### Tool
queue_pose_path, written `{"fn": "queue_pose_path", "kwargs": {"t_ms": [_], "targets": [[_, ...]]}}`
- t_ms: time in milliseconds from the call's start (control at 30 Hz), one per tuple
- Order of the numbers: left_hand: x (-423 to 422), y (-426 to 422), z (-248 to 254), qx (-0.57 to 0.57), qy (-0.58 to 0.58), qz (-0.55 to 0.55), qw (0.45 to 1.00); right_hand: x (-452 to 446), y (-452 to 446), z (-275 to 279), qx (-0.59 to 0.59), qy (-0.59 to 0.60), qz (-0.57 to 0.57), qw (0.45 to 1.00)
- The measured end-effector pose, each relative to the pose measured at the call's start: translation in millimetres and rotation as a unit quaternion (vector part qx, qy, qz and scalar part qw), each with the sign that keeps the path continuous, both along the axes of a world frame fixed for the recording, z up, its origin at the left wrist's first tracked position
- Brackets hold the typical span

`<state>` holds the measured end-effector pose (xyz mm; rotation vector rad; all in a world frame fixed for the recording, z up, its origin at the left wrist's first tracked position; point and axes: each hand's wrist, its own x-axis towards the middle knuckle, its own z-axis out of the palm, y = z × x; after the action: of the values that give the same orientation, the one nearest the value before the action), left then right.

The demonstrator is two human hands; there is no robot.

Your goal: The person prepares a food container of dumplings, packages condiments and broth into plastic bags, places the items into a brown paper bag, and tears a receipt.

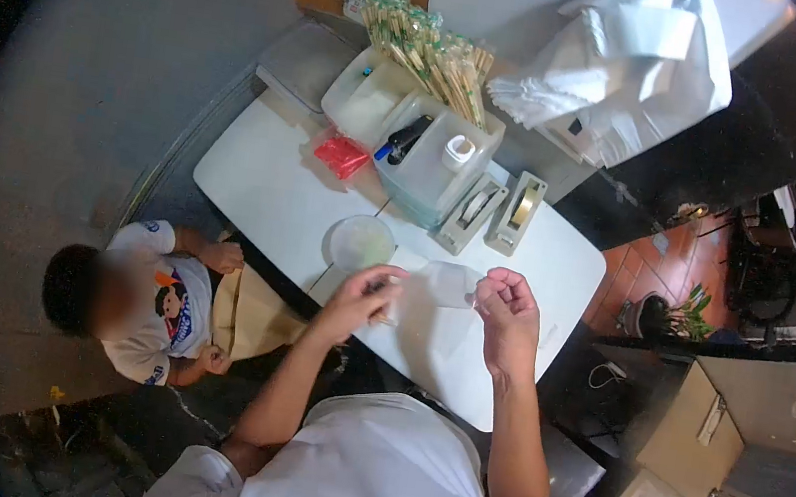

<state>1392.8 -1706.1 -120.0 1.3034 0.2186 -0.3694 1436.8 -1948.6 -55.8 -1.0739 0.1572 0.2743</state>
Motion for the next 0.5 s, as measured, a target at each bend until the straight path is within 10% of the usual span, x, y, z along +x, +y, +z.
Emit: {"fn": "queue_pose_path", "kwargs": {"t_ms": [167, 500], "targets": [[-34.2, -61.5, -56.1, -0.226, 0.132, 0.076, 0.962, -11.4, -45.0, -27.6, 0.136, 0.095, 0.031, 0.986], [-67.0, -132.3, -71.9, -0.295, 0.183, 0.042, 0.937, -43.3, -90.5, -116.6, 0.132, 0.159, -0.020, 0.978]]}}
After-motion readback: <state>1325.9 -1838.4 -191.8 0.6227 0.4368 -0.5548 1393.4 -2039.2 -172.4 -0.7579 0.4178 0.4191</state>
